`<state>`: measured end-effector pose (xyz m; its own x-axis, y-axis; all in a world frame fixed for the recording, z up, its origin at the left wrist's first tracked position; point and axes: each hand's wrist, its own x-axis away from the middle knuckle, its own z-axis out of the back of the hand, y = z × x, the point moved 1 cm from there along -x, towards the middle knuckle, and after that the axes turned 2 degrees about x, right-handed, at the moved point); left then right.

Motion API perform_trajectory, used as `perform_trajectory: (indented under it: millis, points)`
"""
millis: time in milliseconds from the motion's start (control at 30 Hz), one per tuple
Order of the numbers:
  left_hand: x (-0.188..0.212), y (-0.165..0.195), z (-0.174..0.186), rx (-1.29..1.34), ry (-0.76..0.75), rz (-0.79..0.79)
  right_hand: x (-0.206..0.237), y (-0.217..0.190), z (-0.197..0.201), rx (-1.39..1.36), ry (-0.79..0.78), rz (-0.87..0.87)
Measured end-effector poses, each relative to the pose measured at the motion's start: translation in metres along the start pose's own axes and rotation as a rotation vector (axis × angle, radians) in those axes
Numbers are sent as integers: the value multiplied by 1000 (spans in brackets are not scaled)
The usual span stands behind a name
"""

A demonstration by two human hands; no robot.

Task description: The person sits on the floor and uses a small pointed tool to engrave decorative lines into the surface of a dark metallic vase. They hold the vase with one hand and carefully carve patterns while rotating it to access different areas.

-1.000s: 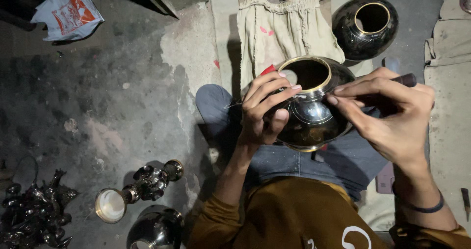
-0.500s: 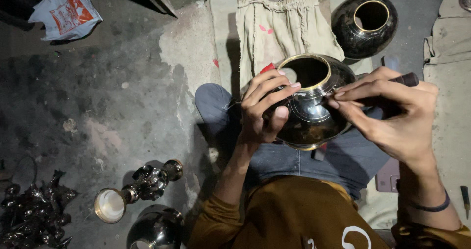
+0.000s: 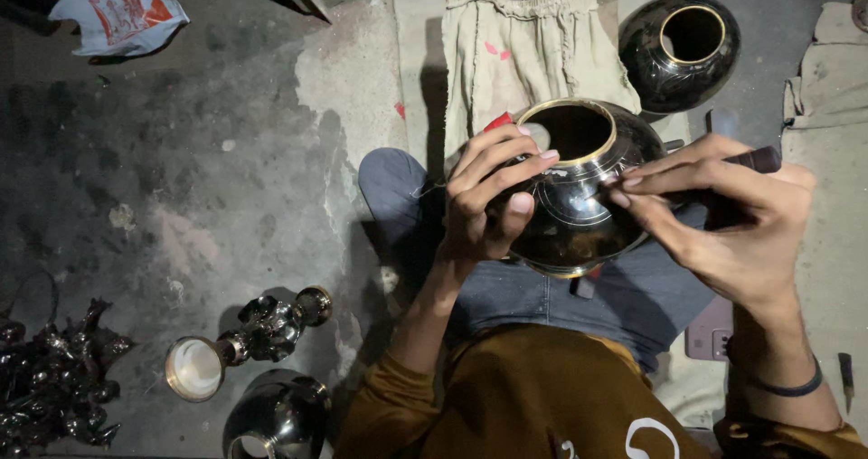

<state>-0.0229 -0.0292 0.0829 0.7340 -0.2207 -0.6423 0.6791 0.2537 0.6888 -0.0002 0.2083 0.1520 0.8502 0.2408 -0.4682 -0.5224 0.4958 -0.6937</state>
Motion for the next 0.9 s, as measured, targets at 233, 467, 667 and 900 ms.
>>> perform_trajectory:
  millis: [233, 467, 667, 900]
  points:
    - [-2, 0, 2, 12, -2, 0, 0, 2, -1, 20, 1, 48]
    - [-3, -6, 1, 28, -4, -4, 0, 10, -2, 44, -7, 82]
    - [-4, -7, 1, 27, 5, -4, 1, 9, -1, 5, -31, 69]
    - [-5, -7, 0, 36, 18, 12, -1, 11, 0, 1, -34, 85]
